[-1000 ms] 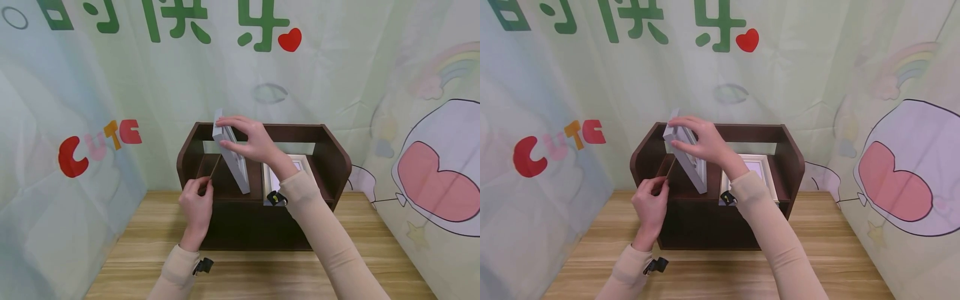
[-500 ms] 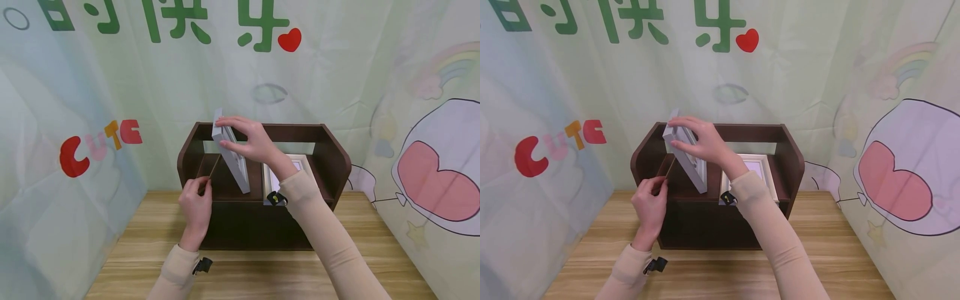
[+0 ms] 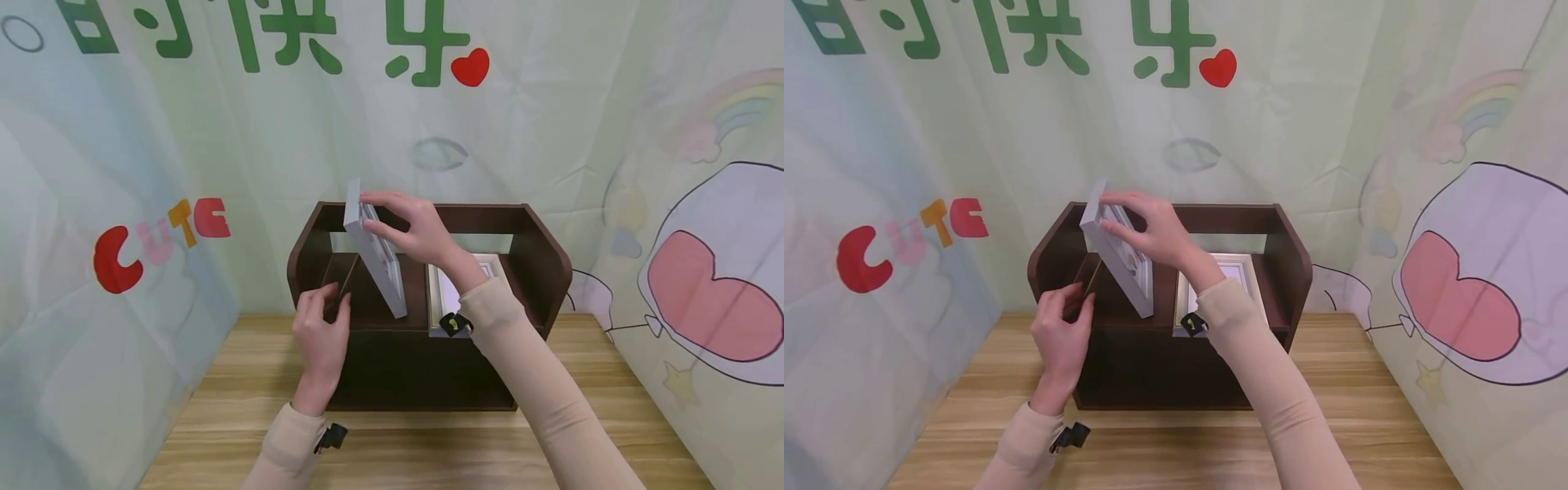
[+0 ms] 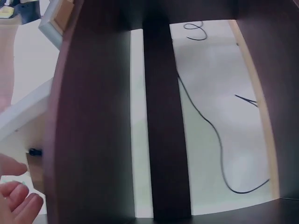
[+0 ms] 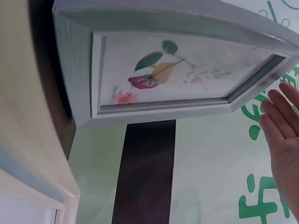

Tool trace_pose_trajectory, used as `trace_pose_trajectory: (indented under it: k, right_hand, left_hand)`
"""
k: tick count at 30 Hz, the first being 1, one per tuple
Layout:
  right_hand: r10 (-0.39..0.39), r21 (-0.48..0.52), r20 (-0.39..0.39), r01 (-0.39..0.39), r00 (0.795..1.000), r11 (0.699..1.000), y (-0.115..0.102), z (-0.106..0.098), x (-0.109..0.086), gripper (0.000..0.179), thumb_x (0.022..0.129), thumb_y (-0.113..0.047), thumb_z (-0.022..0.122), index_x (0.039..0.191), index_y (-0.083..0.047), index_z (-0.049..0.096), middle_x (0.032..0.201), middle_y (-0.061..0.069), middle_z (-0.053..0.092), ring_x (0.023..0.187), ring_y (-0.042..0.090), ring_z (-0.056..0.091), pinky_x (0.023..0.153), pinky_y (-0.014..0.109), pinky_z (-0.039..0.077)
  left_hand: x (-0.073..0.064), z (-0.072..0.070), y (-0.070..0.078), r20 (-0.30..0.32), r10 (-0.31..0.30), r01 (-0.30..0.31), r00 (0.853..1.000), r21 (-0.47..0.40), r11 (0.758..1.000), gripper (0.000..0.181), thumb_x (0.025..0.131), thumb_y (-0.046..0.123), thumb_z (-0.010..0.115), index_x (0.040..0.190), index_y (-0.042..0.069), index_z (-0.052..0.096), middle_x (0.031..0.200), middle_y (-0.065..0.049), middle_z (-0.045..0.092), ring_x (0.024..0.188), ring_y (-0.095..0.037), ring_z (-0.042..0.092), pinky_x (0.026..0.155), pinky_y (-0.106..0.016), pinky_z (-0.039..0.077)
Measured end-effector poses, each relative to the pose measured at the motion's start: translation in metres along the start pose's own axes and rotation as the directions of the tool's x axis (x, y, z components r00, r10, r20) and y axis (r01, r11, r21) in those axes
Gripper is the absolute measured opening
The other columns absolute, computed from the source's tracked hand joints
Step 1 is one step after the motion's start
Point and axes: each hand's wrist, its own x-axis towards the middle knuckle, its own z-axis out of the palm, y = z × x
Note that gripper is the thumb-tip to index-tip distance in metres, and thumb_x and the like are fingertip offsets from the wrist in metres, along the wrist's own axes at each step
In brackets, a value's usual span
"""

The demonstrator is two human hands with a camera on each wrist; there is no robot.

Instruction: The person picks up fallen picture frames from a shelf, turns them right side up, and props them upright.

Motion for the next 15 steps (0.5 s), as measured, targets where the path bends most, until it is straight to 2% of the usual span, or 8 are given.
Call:
trace_pose_trajectory:
  k: [3,5,9,15]
  right_hand:
    - [0.095,0.001,0.02,-0.096,0.995,0.995,0.003,-0.002,0.0,0.039,0.091,-0.02,0.063,0.127,-0.006,0.059,0.129,0.007,0.061,0.123,0.014,0.054,0.104,0.027,0.042]
    - [0.174,0.009,0.05,-0.175,0.983,0.985,0.005,-0.003,0.001,0.041,0.092,-0.022,0.062,0.129,-0.004,0.057,0.13,0.009,0.059,0.124,0.016,0.054,0.104,0.025,0.042]
    - [0.327,0.0,0.107,-0.329,0.939,0.944,0.01,-0.001,0.004,0.047,0.092,-0.024,0.062,0.133,-0.005,0.052,0.135,0.009,0.056,0.126,0.017,0.052,0.104,0.024,0.041]
    - [0.469,-0.003,0.129,-0.473,0.874,0.881,0.021,0.005,0.007,0.049,0.091,-0.022,0.064,0.135,-0.005,0.05,0.136,0.01,0.055,0.125,0.02,0.052,0.104,0.029,0.043]
  left_hand:
    - [0.004,-0.001,0.008,-0.006,-0.004,0.004,1.0,-0.028,1.0,0.024,0.078,0.01,0.077,0.1,0.0,0.07,0.092,-0.015,0.062,0.082,-0.024,0.063,0.073,-0.031,0.053]
    - [0.008,-0.002,0.014,-0.001,-0.014,0.014,1.0,-0.046,0.999,0.028,0.078,0.012,0.077,0.103,0.001,0.07,0.093,-0.015,0.062,0.083,-0.023,0.063,0.074,-0.03,0.053]
    - [0.017,-0.004,0.027,0.025,-0.044,0.046,0.999,-0.071,0.996,0.031,0.078,0.016,0.078,0.105,0.004,0.07,0.095,-0.011,0.063,0.086,-0.021,0.063,0.074,-0.031,0.055]
    - [0.025,0.0,0.041,0.023,-0.054,0.057,0.998,-0.13,0.99,0.031,0.077,0.018,0.079,0.104,0.004,0.07,0.093,-0.011,0.064,0.085,-0.018,0.063,0.074,-0.029,0.055]
